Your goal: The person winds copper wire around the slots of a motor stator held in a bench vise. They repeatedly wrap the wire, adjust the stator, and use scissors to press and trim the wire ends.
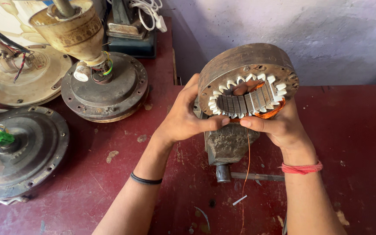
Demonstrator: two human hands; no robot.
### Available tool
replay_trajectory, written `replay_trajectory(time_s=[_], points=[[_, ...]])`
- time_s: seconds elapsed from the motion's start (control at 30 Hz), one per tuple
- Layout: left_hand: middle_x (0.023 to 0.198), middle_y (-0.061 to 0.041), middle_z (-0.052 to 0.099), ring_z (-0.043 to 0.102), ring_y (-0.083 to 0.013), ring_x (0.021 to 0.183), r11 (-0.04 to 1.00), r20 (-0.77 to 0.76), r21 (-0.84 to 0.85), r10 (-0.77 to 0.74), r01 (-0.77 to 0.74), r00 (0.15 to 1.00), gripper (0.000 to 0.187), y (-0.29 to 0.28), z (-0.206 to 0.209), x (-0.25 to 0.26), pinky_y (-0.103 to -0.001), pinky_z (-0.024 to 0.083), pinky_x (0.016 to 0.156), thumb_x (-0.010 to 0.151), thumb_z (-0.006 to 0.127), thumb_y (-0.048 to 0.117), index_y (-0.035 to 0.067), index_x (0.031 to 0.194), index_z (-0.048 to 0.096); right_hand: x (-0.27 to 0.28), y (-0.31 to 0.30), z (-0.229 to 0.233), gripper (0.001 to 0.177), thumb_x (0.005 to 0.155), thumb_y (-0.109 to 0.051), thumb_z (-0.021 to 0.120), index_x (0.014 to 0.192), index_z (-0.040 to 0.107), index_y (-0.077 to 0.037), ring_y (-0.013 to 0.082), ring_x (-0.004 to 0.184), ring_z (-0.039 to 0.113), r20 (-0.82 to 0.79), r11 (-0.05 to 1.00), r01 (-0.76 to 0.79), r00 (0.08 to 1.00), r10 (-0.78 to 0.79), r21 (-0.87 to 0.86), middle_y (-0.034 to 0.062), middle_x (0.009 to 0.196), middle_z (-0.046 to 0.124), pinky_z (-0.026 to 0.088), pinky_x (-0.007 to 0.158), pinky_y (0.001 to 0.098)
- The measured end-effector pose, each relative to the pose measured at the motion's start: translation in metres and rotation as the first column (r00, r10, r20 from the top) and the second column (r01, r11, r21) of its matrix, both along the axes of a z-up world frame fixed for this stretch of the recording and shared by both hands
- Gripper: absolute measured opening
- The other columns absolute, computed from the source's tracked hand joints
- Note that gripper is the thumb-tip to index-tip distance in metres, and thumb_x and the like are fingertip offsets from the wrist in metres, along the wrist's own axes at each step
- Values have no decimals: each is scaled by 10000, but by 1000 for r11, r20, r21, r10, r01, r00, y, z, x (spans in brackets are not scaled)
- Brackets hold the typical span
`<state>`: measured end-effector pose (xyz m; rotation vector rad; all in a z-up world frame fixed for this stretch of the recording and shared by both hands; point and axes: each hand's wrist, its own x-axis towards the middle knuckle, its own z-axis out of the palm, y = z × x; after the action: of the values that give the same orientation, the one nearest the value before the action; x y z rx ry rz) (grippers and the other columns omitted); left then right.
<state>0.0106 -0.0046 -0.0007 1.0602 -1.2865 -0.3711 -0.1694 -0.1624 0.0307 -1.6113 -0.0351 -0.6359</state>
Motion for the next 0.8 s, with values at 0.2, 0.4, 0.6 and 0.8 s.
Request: replay_trajectory(time_s=[0.2, 0.4, 0.6, 0.8], points=[[1360, -69, 520, 506, -248, 1370, 999, -71, -18, -51, 50, 996, 622, 2, 0, -1, -413, 403, 1221, 758, 887, 164, 65, 1326, 651, -1, 1, -1, 599, 770, -37, 819, 1318, 577, -56, 192, 1203, 661, -1, 1000, -5, 1000, 5, -16, 90, 1283, 673, 553, 1087, 377], [1556, -120, 490, 439, -302, 1535, 995, -18, -4, -97, 97, 995, 531, 2, 2, 2, -462, 341, 1319, 789, 880, 144, 54, 1278, 692, -2, 0, -2, 560, 798, -38, 795, 1312, 575, -56, 195, 1207, 653, -16, 1000, -25, 1000, 25, -16, 89, 1284, 666, 544, 1099, 384], [1594, -133, 458, 405, -314, 1552, 996, 2, 4, -85, 85, 996, 652, 2, 4, 2, -468, 309, 1320, 763, 870, 149, 38, 1364, 644, -1, 3, 10, 600, 780, -16, 801, 1320, 543, -48, 198, 1222, 639, -55, 1000, -29, 998, 28, -12, 99, 1306, 649, 544, 1088, 390], [1609, -139, 444, 382, -312, 1553, 997, -11, 31, -71, 71, 997, 684, 1, 7, -1, -445, 273, 1316, 759, 853, 138, 23, 1392, 619, -33, 4, 47, 783, 714, -161, 846, 1404, 505, -21, 190, 1293, 592, -56, 1000, -13, 998, 12, -24, 93, 1332, 629, 447, 1162, 332]])
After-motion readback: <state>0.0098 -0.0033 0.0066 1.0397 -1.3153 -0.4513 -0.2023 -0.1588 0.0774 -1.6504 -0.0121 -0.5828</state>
